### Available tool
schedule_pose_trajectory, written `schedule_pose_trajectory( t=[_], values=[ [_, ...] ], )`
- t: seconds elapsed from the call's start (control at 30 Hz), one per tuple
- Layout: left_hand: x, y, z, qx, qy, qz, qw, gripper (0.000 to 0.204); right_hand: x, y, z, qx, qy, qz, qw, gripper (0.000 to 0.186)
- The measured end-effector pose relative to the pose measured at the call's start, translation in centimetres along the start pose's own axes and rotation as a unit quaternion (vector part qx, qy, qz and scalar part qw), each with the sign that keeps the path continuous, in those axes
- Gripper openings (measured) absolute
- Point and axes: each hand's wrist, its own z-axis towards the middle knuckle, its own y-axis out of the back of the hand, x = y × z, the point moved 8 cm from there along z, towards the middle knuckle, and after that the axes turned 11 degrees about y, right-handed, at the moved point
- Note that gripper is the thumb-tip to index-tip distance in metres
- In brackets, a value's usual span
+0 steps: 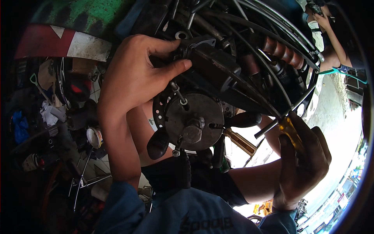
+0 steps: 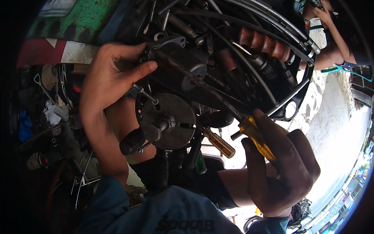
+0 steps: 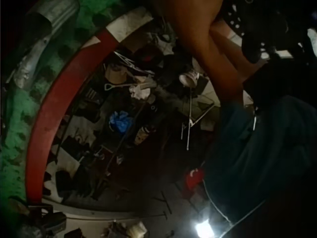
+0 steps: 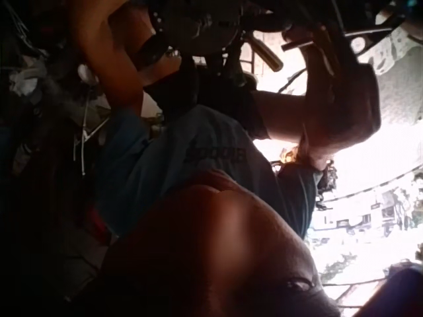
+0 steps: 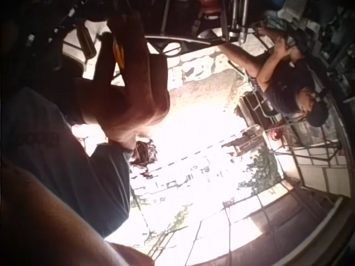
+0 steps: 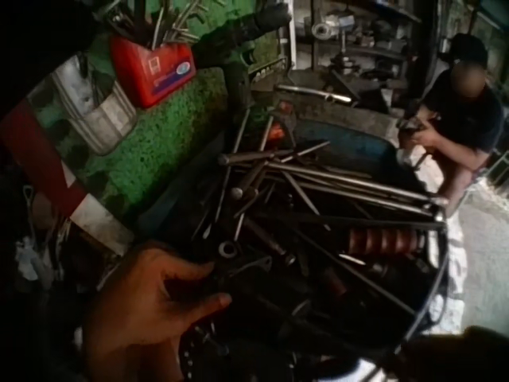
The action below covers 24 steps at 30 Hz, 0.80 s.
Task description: Repairing or disassembling components of a motorcycle engine, specifically working on the disc brake and casing.
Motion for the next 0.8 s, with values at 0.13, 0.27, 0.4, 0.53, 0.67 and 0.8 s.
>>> schedule_pose_trajectory(
  t=[0.13, 0.27, 0.4, 0.53, 0.67, 0.8],
  values=[
    [0.1, -0.2, -0.1, 0.011, 0.019, -0.024, 0.999, 0.039, 0.4, 0.0, 0.2, 0.009, 0.024, -0.066, 0.998, 0.04],
    [1.3, 0.0, 0.0, 0.0, 0.032, -0.038, 0.999, 0.044, -1.3, 0.5, 0.7, -0.06, -0.058, 0.114, 0.99, 0.034],
    [0.4, 0.1, -0.1, -0.008, -0.016, -0.033, 0.999, 0.048, -3.1, 4.2, -0.1, -0.134, -0.039, 0.188, 0.972, 0.043],
    [1.5, 0.1, 0.5, 0.013, 0.035, 0.022, 0.999, 0.057, -3.6, 5.2, -0.1, -0.194, 0.019, 0.318, 0.928, 0.049],
    [1.1, -0.6, 0.3, 0.017, 0.011, 0.021, 1.0, 0.062, 0.5, 5.6, -0.3, -0.227, 0.037, 0.33, 0.915, 0.047],
    [0.5, 0.0, -0.4, -0.023, -0.049, 0.008, 0.998, 0.057, 0.2, 3.5, -1.5, -0.285, 0.041, 0.407, 0.867, 0.037]
  ],
)
